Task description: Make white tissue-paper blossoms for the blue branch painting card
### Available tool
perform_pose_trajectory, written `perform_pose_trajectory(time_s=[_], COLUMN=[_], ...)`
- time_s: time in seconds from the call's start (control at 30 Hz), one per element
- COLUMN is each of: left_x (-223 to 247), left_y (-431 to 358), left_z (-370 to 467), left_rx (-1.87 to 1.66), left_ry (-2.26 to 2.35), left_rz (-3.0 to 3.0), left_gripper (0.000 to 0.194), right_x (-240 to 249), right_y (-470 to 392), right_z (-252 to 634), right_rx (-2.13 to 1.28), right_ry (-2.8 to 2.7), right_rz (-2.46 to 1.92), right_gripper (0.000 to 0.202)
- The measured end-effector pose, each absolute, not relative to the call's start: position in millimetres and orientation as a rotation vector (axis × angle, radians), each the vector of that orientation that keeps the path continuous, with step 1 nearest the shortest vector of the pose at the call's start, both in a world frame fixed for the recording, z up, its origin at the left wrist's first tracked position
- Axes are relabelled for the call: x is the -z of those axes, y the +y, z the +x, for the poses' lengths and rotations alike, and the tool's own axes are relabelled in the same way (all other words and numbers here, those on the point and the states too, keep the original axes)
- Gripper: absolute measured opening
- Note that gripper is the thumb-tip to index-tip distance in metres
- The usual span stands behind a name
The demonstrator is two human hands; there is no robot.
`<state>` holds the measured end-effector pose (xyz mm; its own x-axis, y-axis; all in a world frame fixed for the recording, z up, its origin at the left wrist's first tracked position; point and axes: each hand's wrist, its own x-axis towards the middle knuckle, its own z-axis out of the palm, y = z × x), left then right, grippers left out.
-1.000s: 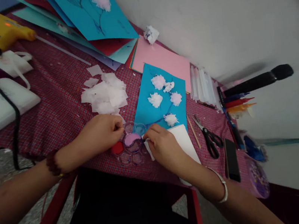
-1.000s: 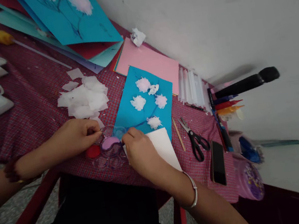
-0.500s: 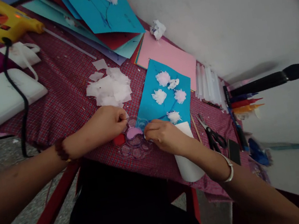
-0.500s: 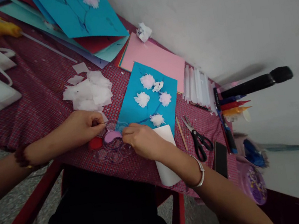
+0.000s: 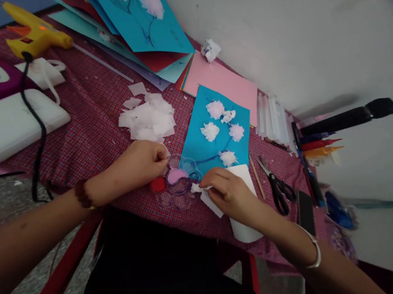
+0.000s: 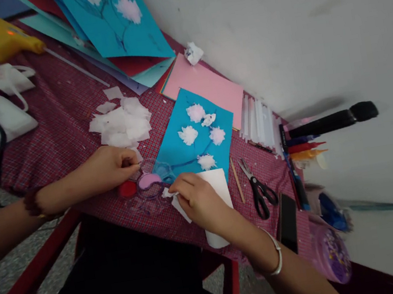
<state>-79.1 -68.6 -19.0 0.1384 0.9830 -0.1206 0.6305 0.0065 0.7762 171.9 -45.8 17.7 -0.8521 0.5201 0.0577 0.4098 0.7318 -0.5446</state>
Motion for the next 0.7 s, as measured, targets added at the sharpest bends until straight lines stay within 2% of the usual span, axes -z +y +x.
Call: perform_pose_trajectory(time_s=[0.5, 0.7], left_x=[5.7, 6.9], left_y=[-102.9, -122.2], left_z=[-72.1, -71.7], left_rx=[-0.589, -0.512], left_ry=[1.696, 1.563], left_rz=[1.439, 1.517], left_gripper=[0.016, 0.026], right_x=[-10.6, -16.4], right_y=[-68.8, -73.2], right_z=[158.4, 157.9], right_rx=[-0.54, -0.491], right_ry=[-2.948, -3.055], right_rz=[-0.847, -0.916], right_gripper=[0.026, 0.028])
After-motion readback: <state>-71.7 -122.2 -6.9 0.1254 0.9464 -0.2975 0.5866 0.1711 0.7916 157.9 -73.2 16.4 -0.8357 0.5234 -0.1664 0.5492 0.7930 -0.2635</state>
